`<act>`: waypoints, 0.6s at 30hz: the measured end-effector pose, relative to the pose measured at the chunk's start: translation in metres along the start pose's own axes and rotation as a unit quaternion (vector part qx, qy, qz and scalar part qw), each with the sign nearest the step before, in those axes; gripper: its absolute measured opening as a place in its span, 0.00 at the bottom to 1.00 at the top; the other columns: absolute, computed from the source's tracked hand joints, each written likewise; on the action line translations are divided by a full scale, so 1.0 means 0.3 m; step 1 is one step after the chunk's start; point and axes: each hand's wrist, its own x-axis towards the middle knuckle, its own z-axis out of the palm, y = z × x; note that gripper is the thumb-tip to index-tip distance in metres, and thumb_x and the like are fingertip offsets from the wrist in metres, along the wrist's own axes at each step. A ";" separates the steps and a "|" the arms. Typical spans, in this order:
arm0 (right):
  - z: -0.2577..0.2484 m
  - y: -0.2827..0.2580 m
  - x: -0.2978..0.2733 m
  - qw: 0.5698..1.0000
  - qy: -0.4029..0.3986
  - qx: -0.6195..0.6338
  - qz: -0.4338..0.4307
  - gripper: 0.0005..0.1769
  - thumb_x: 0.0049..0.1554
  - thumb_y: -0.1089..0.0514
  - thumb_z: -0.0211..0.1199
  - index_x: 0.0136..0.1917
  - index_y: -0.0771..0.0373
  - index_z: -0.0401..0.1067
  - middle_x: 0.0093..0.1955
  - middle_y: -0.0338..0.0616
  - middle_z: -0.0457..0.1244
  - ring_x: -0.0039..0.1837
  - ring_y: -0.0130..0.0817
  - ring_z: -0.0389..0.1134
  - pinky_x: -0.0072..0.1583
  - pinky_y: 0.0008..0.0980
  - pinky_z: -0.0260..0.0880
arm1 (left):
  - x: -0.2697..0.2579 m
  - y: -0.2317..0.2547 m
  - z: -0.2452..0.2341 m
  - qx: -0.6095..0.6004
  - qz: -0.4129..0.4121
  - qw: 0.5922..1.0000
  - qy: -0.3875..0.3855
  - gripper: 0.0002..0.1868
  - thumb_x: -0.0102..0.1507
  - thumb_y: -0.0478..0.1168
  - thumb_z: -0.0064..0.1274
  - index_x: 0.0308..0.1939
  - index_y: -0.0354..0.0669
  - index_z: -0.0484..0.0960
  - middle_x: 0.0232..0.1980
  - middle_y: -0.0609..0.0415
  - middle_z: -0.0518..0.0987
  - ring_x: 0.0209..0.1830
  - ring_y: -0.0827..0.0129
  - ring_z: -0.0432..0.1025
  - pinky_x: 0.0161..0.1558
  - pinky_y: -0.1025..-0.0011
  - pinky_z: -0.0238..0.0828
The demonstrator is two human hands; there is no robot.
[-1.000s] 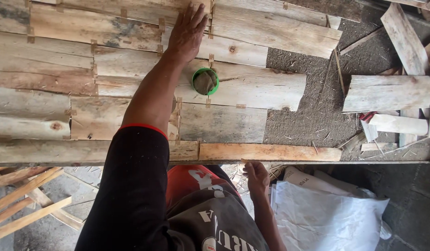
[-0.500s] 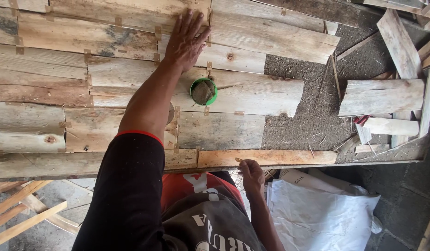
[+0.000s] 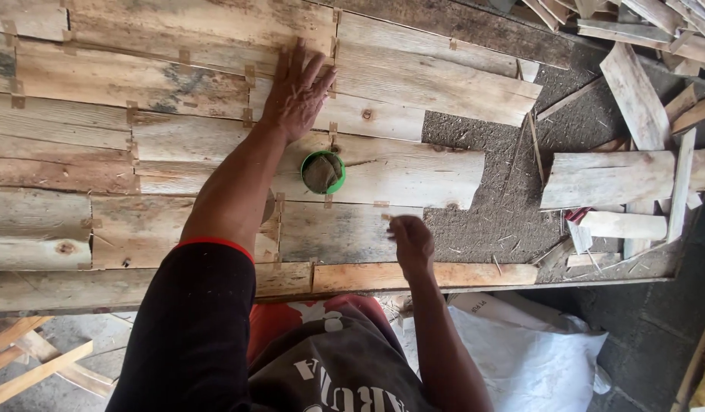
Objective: Arranging wood strips and marking them with a pencil for further processing.
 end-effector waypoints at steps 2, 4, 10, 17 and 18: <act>0.014 -0.066 0.093 1.000 -0.004 -0.017 -0.008 0.06 0.62 0.61 0.62 0.51 0.67 0.73 0.45 0.44 0.70 0.46 0.29 0.73 0.48 0.29 0.78 | -0.010 0.012 -0.049 0.007 -0.001 1.000 -0.016 0.36 0.72 0.54 0.34 0.84 0.64 0.44 0.86 0.51 0.39 0.84 0.41 0.30 0.78 0.43 0.19; 0.035 -0.133 0.192 0.999 -0.010 -0.034 -0.016 0.06 0.62 0.61 0.62 0.51 0.66 0.73 0.45 0.44 0.70 0.46 0.29 0.73 0.48 0.30 0.78 | -0.016 0.011 -0.063 0.015 -0.002 0.999 -0.032 0.36 0.72 0.55 0.34 0.84 0.63 0.45 0.86 0.50 0.40 0.84 0.41 0.30 0.78 0.43 0.19; 0.116 -0.355 0.468 0.990 -0.063 -0.085 -0.094 0.06 0.65 0.61 0.60 0.51 0.66 0.73 0.46 0.45 0.69 0.47 0.29 0.73 0.48 0.29 0.78 | -0.038 0.003 -0.068 -0.070 0.010 0.996 0.060 0.29 0.74 0.48 0.46 0.80 0.61 0.64 0.85 0.45 0.51 0.85 0.41 0.35 0.81 0.42 0.22; 0.236 -0.500 0.706 0.937 -0.113 -0.210 -0.255 0.03 0.66 0.65 0.55 0.50 0.66 0.70 0.46 0.46 0.71 0.47 0.30 0.75 0.46 0.30 0.78 | -0.049 -0.008 -0.043 -0.107 0.034 0.980 0.166 0.30 0.70 0.41 0.57 0.77 0.59 0.71 0.83 0.44 0.59 0.85 0.42 0.39 0.83 0.44 0.28; 0.246 -0.507 0.728 0.924 -0.101 -0.243 -0.278 0.03 0.65 0.67 0.55 0.51 0.66 0.69 0.45 0.47 0.71 0.46 0.32 0.74 0.47 0.32 0.76 | -0.047 -0.005 -0.033 -0.098 0.040 0.978 0.178 0.30 0.71 0.42 0.57 0.78 0.58 0.71 0.84 0.45 0.59 0.86 0.42 0.39 0.83 0.45 0.29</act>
